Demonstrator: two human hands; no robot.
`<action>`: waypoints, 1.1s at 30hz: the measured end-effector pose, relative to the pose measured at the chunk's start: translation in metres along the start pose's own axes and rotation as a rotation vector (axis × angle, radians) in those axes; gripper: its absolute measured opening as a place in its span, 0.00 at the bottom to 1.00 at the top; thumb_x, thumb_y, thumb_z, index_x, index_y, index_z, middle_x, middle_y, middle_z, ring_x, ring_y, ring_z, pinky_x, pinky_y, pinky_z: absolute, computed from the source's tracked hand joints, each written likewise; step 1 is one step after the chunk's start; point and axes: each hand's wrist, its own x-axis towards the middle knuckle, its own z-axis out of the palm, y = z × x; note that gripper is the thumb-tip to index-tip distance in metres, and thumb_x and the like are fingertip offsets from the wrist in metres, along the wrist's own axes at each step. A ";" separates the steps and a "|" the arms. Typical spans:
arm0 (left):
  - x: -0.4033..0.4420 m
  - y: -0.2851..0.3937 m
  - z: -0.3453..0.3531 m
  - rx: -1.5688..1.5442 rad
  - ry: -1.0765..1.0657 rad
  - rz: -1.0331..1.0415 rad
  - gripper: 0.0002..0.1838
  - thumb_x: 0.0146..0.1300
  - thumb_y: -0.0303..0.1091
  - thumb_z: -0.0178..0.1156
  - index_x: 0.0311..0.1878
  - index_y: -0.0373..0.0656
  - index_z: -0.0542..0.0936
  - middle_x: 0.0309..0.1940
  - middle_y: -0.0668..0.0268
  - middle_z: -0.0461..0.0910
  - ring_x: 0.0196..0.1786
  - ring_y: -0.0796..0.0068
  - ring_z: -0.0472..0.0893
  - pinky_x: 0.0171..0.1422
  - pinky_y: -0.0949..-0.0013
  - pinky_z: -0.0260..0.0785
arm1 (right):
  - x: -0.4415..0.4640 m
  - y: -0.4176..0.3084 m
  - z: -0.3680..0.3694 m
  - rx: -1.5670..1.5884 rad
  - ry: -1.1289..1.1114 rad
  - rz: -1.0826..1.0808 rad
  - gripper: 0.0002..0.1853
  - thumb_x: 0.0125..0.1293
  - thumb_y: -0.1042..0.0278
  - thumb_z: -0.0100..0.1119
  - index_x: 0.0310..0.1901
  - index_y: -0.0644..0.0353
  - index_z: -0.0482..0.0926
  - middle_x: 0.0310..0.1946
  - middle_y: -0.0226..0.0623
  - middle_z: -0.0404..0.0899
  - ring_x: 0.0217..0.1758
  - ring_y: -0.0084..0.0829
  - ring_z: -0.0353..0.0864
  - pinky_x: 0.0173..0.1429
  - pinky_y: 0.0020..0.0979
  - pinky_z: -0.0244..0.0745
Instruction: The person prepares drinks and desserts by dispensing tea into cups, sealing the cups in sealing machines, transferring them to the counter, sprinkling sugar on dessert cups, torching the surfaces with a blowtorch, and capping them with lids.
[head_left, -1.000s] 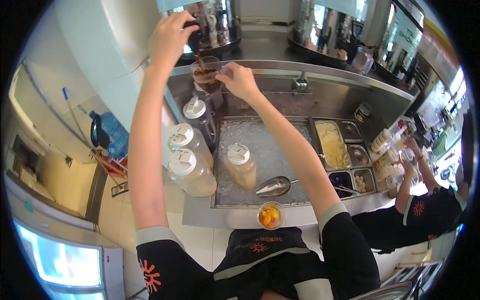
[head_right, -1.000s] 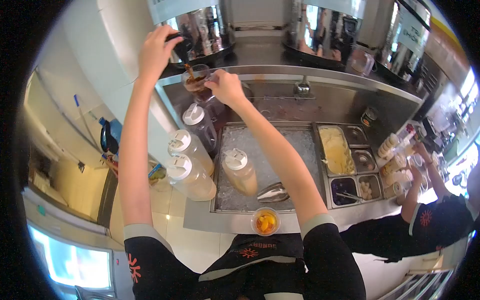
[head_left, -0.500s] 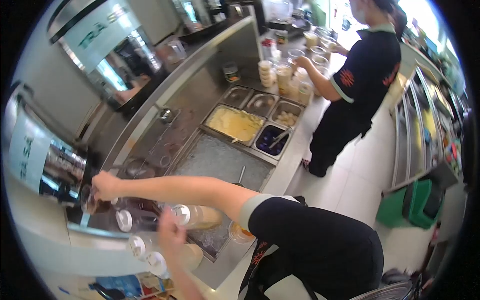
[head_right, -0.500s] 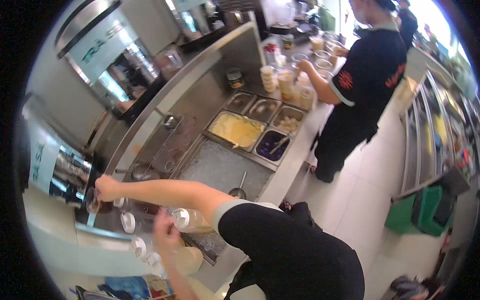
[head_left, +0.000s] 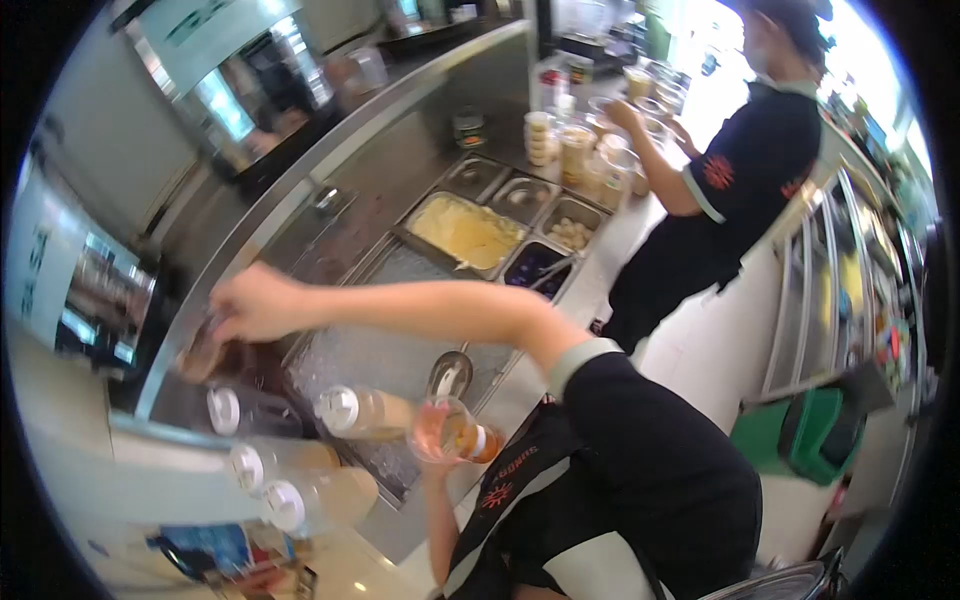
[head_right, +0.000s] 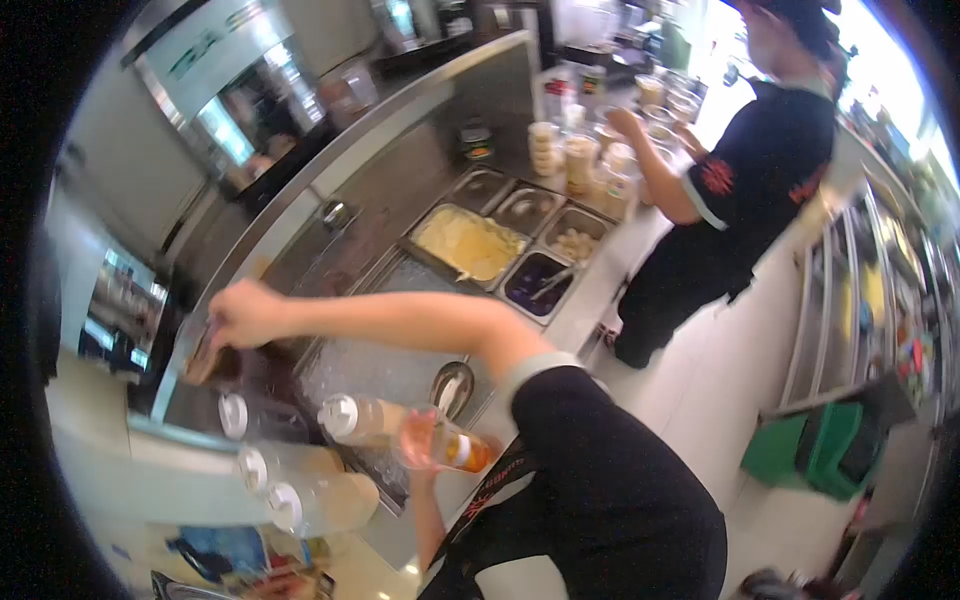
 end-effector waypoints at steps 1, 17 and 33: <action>0.016 0.036 0.007 -0.038 0.001 -0.018 0.57 0.26 0.48 0.76 0.61 0.39 0.56 0.57 0.55 0.63 0.58 0.60 0.67 0.62 0.59 0.59 | -0.008 -0.001 -0.013 -0.017 -0.011 0.031 0.15 0.46 0.61 0.65 0.29 0.65 0.76 0.26 0.45 0.78 0.32 0.39 0.79 0.36 0.33 0.73; 0.135 0.238 0.045 -0.157 -0.127 0.048 0.57 0.35 0.65 0.65 0.62 0.36 0.53 0.54 0.51 0.66 0.52 0.57 0.72 0.53 0.61 0.69 | -0.039 -0.056 -0.128 -0.770 0.104 -0.967 0.17 0.39 0.74 0.62 0.36 0.58 0.76 0.29 0.32 0.74 0.25 0.26 0.70 0.28 0.25 0.70; 0.135 0.330 0.015 0.309 0.156 0.387 0.53 0.35 0.66 0.65 0.58 0.35 0.61 0.51 0.52 0.70 0.51 0.62 0.73 0.52 0.63 0.69 | 0.101 0.035 -0.030 -0.243 0.317 0.043 0.19 0.46 0.58 0.65 0.29 0.69 0.76 0.19 0.41 0.76 0.24 0.34 0.78 0.29 0.30 0.72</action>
